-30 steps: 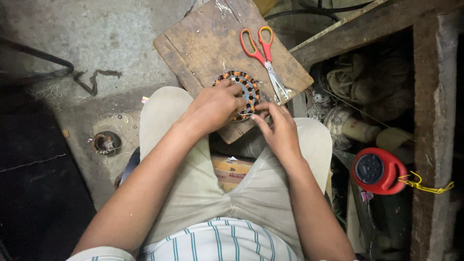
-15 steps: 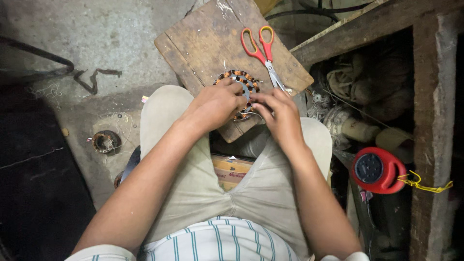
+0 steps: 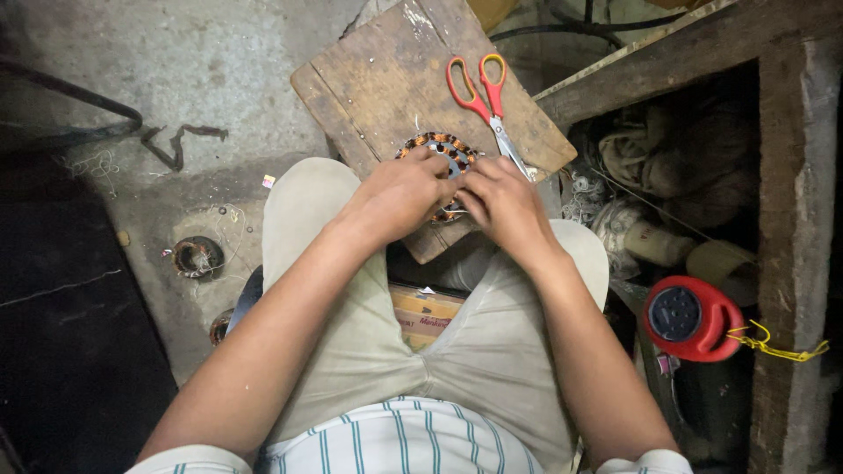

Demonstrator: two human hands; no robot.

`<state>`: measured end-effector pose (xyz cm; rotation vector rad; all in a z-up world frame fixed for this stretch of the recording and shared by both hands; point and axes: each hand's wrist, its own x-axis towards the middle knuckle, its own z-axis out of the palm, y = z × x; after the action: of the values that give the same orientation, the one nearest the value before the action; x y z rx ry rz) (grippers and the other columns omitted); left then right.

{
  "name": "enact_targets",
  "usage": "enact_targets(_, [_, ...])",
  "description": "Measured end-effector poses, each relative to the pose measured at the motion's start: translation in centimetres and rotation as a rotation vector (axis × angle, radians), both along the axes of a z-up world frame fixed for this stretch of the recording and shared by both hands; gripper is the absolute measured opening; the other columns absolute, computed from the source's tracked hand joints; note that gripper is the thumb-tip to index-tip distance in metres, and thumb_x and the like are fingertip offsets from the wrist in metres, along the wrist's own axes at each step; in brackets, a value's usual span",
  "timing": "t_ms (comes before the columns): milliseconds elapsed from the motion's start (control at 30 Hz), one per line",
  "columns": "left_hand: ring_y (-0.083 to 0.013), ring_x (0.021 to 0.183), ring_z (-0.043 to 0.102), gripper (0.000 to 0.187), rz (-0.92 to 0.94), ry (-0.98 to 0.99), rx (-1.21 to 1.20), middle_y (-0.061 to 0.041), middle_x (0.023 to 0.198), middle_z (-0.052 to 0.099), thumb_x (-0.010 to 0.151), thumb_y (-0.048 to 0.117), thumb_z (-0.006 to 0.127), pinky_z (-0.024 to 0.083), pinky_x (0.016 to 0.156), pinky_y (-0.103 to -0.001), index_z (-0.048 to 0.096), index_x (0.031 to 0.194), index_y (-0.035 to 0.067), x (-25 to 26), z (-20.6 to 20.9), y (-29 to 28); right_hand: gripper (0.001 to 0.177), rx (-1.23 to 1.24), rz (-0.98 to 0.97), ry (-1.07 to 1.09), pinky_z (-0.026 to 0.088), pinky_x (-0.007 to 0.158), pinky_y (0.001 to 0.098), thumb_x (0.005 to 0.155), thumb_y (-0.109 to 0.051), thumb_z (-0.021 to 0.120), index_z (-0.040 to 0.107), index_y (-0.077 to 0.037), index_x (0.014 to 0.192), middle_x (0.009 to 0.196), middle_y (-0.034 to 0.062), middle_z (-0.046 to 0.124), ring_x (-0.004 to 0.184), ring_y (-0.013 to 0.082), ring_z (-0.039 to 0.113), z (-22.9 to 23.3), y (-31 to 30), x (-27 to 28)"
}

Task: The person winds copper wire around the slots of a circular metal stator core. They use their hands to guide the wire and a pair of scissors to cut the wire at the end.

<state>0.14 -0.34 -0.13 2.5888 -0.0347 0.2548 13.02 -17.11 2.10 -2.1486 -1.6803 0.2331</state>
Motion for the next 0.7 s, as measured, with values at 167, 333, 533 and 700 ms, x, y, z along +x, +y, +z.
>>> enact_targets(167, [-0.0315,0.102,0.063,0.013,-0.043,-0.025,-0.071,-0.007,0.103,0.067,0.080,0.018,0.074,0.056,0.081,-0.044,0.076,0.092,0.016,-0.2,0.7,0.1,0.014,0.009,-0.078,0.014,0.047,0.085,0.0460,0.092,-0.004,0.068,0.058,0.000,0.102,0.105,0.0195,0.056,0.097,0.0381,0.058,-1.2,0.8,-0.2])
enact_targets(333, [-0.0318,0.104,0.061,0.017,-0.063,-0.013,-0.101,-0.008,0.110,0.063,0.076,0.019,0.077,0.052,0.084,-0.047,0.076,0.093,0.019,-0.2,1.4,-0.1,0.007,0.246,-0.214,0.229,0.049,0.088,0.0409,0.105,-0.002,0.055,0.052,0.002,0.108,0.109,0.0196,0.054,0.100,0.0345,0.059,-2.3,1.3,0.3])
enact_targets(533, [-0.0322,0.108,0.058,0.017,-0.069,-0.015,-0.108,-0.008,0.119,0.062,0.077,0.023,0.077,0.046,0.086,-0.052,0.073,0.093,0.019,-0.1,1.2,-0.4,0.008,0.332,-0.275,0.739,0.051,0.093,0.0321,0.115,-0.010,0.044,0.047,-0.003,0.115,0.107,0.0080,0.058,0.101,0.0177,0.062,-3.4,0.8,-0.5])
enact_targets(700, [-0.0285,0.106,0.063,0.009,-0.099,0.125,-0.160,-0.001,0.104,0.068,0.082,0.024,0.074,0.045,0.089,-0.052,0.073,0.090,0.020,0.0,0.5,-0.3,0.015,0.369,-0.447,1.262,0.052,0.082,0.0259,0.112,-0.023,0.043,0.047,-0.009,0.113,0.090,0.0037,0.059,0.086,0.0117,0.060,-4.8,0.4,-0.4])
